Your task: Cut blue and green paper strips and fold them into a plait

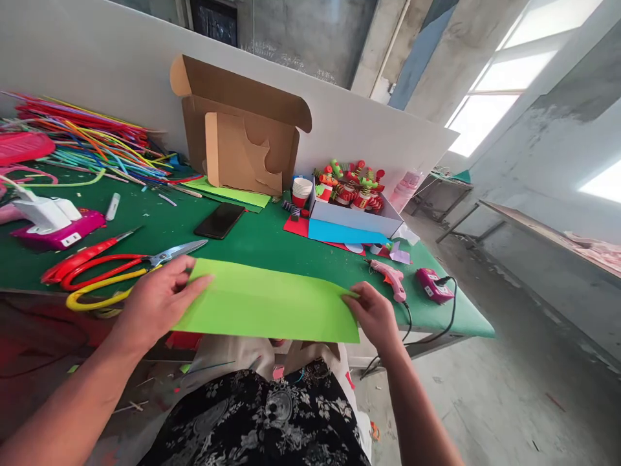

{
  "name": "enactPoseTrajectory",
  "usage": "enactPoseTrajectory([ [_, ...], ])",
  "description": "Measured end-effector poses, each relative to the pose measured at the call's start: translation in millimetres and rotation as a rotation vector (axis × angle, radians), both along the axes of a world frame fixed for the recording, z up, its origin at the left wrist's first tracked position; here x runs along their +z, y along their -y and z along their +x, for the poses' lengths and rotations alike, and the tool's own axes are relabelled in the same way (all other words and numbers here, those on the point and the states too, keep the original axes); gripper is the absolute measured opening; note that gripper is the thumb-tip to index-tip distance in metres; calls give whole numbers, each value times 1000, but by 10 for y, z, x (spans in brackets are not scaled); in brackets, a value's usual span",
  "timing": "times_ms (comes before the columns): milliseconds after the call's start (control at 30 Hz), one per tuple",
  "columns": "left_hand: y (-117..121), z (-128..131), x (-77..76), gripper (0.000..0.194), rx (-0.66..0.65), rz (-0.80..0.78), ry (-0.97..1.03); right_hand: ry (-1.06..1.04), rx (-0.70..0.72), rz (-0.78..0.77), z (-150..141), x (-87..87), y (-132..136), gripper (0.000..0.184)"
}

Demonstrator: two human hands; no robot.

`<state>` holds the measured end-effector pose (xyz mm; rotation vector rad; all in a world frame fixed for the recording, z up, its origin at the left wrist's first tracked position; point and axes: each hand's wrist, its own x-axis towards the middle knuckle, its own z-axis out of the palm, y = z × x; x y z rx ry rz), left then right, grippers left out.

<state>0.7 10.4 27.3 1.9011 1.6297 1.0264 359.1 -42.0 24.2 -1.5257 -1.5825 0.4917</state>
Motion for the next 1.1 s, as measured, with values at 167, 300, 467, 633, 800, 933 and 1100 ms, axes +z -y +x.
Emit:
enactPoseTrajectory([
  [167, -173, 104, -52, 46, -195, 315, -373, 351, -49, -132, 94, -85, -289, 12],
  [300, -141, 112, -314, 69, -635, 400, -573, 523, -202, 50, 63, -149, -225, 17],
  [467, -151, 236, -510, 55, -550, 388, -699, 613, 180, 230, -357, -159, -55, 50],
  [633, -211, 405, -458, 47, -561, 396, -658, 674, 403, 68, -667, -255, -116, 72],
  [800, -238, 262, -443, 41, -583, 375, -594, 632, 411, 18, -539, -197, -148, 47],
  [933, -310, -22, -439, 46, -541, 326, -492, 533, 401, -5, -233, -63, -147, 42],
  [1100, -451, -154, -383, 29, -433, 199, -221, 292, 207, -70, 96, -28, -181, 27],
])
